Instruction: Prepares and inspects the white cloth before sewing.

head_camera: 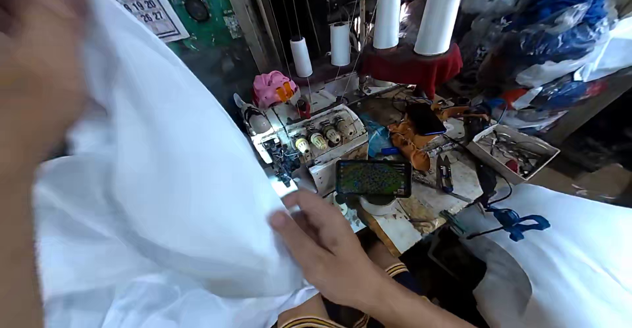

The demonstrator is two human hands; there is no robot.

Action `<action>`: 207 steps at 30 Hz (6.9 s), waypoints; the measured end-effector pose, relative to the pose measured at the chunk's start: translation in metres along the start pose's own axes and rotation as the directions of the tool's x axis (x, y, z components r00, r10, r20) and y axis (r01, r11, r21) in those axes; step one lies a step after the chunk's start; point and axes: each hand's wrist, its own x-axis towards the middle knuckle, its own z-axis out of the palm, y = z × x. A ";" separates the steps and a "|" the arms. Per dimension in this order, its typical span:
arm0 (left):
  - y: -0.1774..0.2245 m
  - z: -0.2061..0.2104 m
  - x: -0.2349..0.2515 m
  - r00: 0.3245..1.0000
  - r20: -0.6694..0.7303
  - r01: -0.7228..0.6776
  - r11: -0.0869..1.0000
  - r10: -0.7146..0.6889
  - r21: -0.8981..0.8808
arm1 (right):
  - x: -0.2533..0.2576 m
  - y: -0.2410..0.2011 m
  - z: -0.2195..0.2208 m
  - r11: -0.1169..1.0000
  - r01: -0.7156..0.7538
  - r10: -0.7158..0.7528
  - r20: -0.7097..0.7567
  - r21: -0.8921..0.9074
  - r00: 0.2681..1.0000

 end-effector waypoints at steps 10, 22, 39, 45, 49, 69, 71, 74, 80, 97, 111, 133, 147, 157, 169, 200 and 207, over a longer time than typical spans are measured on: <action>0.120 0.064 -0.105 0.779 0.367 0.575 0.813 -0.509 -0.093 | -0.100 0.063 -0.056 0.927 -0.349 0.280 0.373 0.134 0.885; 0.063 0.108 -0.143 0.946 0.260 0.260 0.934 -0.194 -0.247 | -0.059 0.093 -0.031 0.941 -0.337 0.337 0.032 -0.014 0.941; 0.054 0.156 -0.163 0.957 0.182 0.257 0.952 -0.227 -0.164 | -0.052 0.111 -0.038 0.931 -0.308 0.273 -0.185 -0.198 0.944; 0.066 0.131 -0.180 0.936 0.294 0.241 0.961 -0.194 -0.134 | -0.088 0.085 -0.039 0.942 -0.312 0.305 -0.074 -0.122 0.949; 0.076 0.129 -0.174 0.921 0.310 0.267 0.962 -0.237 -0.057 | -0.095 0.086 -0.035 0.944 -0.310 0.304 -0.071 -0.111 0.950; 0.084 0.134 -0.160 0.855 0.417 0.306 0.949 -0.308 0.074 | -0.085 0.091 -0.037 0.881 -0.464 0.461 -0.052 -0.089 0.886; 0.087 0.135 -0.163 0.858 0.402 0.306 0.947 -0.318 0.096 | -0.085 0.091 -0.038 0.888 -0.453 0.452 -0.034 -0.081 0.892; 0.087 0.140 -0.169 0.888 0.346 0.284 0.953 -0.304 0.109 | -0.083 0.090 -0.038 0.913 -0.405 0.404 -0.022 -0.052 0.914; 0.082 0.141 -0.162 0.891 0.343 0.288 0.954 -0.299 0.085 | -0.078 0.087 -0.037 0.930 -0.368 0.369 -0.051 0.014 0.928; 0.085 0.161 -0.141 0.880 0.264 0.338 0.911 -0.395 0.237 | -0.048 0.089 -0.048 0.907 -0.417 0.422 -0.140 0.063 0.896; 0.108 0.128 -0.199 0.920 0.205 0.330 0.943 -0.333 0.052 | -0.041 0.070 -0.032 0.733 -0.586 0.589 0.108 0.344 0.801; -0.034 -0.016 -0.290 0.842 0.109 0.431 0.780 -0.529 0.453 | -0.159 0.088 -0.033 0.758 -0.635 0.590 0.261 0.146 0.764; 0.206 0.138 -0.430 0.928 0.269 0.352 0.844 -0.258 -0.405 | -0.175 0.085 -0.057 0.791 -0.596 0.571 0.182 0.139 0.800; 0.161 0.129 -0.375 0.976 0.082 0.209 0.976 -0.203 -0.068 | -0.178 0.074 -0.060 0.851 -0.519 0.502 0.168 0.081 0.848; 0.217 0.081 -0.342 0.842 0.538 0.188 0.949 -0.023 -0.254 | -0.180 0.098 -0.047 0.797 -0.492 0.396 0.312 0.349 0.863; 0.253 0.024 -0.347 0.911 0.409 0.290 0.796 -0.059 -0.532 | -0.221 0.063 -0.074 0.781 -0.607 0.560 0.268 0.145 0.784; 0.268 0.106 -0.421 0.903 0.397 0.322 0.872 -0.166 -0.369 | -0.233 0.056 -0.069 0.774 -0.620 0.562 0.314 0.127 0.765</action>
